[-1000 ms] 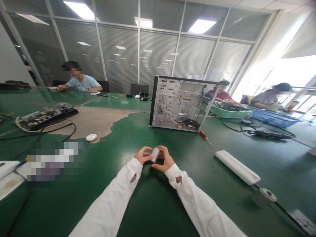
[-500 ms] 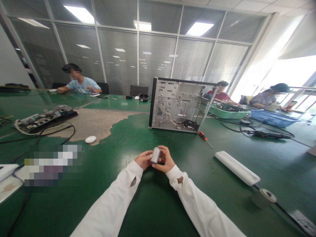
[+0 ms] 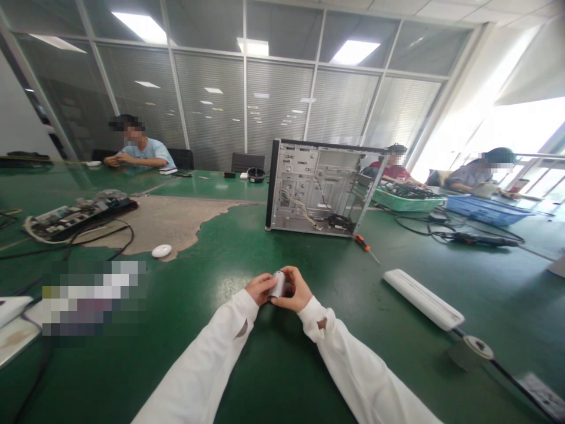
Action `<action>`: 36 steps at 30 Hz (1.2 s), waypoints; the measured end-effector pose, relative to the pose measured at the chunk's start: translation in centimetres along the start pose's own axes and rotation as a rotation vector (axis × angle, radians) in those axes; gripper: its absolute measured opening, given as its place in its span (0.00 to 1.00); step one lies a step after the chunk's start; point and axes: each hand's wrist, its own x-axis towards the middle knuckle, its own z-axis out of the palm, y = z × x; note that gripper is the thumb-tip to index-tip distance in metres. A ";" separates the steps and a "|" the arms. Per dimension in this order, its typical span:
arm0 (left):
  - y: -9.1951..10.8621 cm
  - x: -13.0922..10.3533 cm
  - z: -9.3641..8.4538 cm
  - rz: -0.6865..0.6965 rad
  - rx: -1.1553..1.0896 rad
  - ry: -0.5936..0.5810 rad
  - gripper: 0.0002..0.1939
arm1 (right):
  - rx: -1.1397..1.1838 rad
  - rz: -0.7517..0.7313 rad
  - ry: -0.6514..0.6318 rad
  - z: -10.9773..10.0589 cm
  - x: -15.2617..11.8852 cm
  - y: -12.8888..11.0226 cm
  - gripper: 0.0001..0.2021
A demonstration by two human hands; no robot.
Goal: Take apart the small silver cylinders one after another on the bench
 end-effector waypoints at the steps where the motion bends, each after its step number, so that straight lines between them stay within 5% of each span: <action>1: -0.1 0.1 0.0 0.014 0.007 0.019 0.18 | -0.009 -0.002 -0.003 0.0 0.0 0.0 0.31; 12: 0.6 -0.2 -0.3 -0.039 -0.016 0.050 0.16 | -0.059 -0.060 -0.105 -0.3 0.0 -0.3 0.36; 22: 1.5 -0.9 -0.4 -0.112 -0.101 -0.138 0.11 | -0.038 -0.061 -0.149 -0.3 -0.2 -0.6 0.39; 29: 1.8 -1.2 -0.4 -0.169 -0.064 -0.291 0.16 | -0.101 -0.088 -0.130 -0.3 -0.4 -1.2 0.38; 36: 1.2 -0.7 -0.1 -0.155 -0.045 -0.171 0.14 | -0.186 -0.078 -0.093 -0.7 -0.4 -1.9 0.34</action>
